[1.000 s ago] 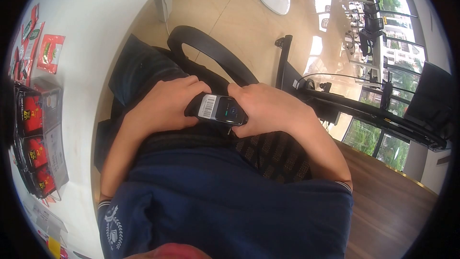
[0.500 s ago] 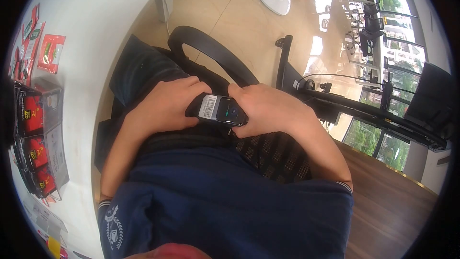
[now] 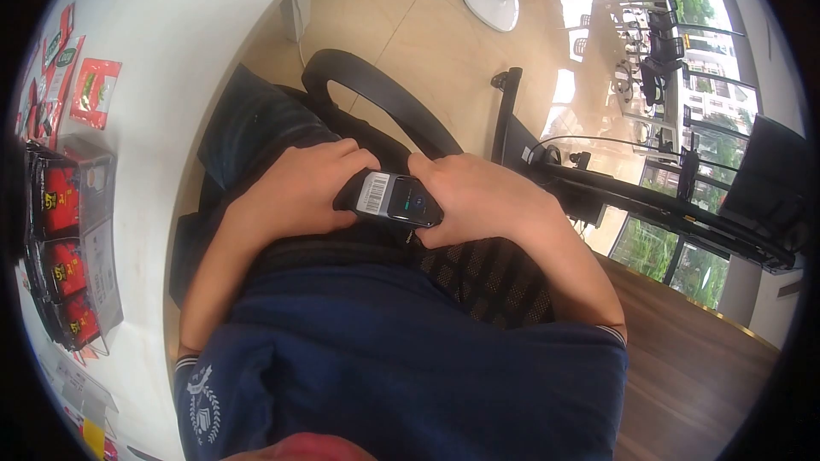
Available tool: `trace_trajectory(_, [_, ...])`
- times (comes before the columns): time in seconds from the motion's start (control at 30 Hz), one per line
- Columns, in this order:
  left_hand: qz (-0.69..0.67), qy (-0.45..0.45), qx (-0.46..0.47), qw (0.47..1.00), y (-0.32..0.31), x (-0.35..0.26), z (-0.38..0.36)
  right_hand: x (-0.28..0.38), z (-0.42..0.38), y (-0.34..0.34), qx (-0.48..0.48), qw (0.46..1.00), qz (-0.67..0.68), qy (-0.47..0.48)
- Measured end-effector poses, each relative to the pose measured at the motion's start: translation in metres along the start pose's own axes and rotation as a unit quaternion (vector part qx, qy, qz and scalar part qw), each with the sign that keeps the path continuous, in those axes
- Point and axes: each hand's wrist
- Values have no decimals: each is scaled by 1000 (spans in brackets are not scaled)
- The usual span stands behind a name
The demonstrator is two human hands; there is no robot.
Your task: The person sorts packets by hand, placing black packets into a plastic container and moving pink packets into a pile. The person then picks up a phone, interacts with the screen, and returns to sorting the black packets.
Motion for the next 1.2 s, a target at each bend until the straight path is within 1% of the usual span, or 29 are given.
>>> trace_trajectory(0.37, [8,2,1,1000,0,-1,0,-1,0,-1,-5,1000,5,10])
trace_trajectory(0.67, [-35,10,13,999,5,0,-1,-1,1,-1,1,1000,12,3])
trace_trajectory(1.13, [-50,-8,11,999,6,4,-2,2,-1,1,-1,1000,18,-2])
trace_trajectory(1.2, [-54,-8,11,998,5,4,-3,-1,-1,-2,-13,1000,10,9])
Point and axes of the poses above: each hand's wrist, its own z-axis towards the middle knuckle, its own y-axis out of the back of the hand, x = y × z, and after that the axes turned 3 degrees about -z, right-handed
